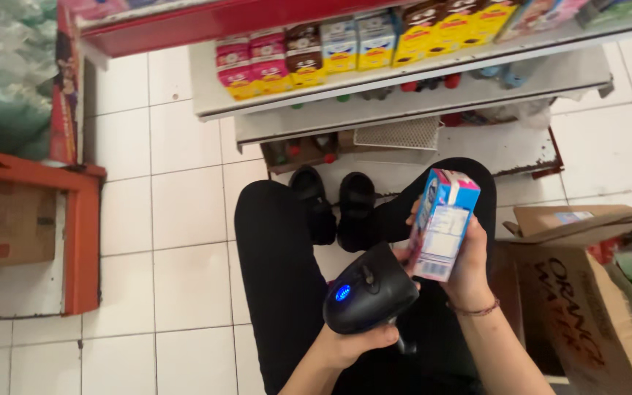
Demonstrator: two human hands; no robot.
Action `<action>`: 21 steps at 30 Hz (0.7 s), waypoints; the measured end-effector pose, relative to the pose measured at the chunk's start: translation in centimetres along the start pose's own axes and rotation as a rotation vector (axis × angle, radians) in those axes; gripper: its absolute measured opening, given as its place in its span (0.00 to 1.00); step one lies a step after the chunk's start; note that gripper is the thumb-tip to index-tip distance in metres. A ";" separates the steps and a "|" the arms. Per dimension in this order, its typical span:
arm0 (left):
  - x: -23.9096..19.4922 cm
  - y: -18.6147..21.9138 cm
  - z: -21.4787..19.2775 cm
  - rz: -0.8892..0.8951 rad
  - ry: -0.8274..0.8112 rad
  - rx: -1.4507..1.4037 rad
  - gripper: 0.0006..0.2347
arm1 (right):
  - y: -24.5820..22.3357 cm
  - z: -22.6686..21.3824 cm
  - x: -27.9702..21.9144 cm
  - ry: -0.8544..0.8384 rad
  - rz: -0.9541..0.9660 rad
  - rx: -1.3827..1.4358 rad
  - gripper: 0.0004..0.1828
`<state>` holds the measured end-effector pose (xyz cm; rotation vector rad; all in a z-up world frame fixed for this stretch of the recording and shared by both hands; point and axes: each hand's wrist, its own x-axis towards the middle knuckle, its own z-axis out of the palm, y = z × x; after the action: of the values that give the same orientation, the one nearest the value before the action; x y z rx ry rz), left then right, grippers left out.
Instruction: The person wipes the edges of a refrigerated display shelf with a cloth while sitting on the floor. Then, the person picks up milk cartons from a cardboard box, scans each with a barcode scanner, and places them on the shelf.
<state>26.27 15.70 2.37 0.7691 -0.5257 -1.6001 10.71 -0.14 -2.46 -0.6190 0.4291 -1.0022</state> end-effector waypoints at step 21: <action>-7.0 3.7 -2.2 0.340 0.383 0.881 0.13 | 6.6 8.2 1.3 0.130 -0.088 -0.212 0.22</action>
<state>30.80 22.07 4.78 1.5055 -1.0304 -0.8285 20.45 3.60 -0.69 -0.7705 0.6327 -1.0925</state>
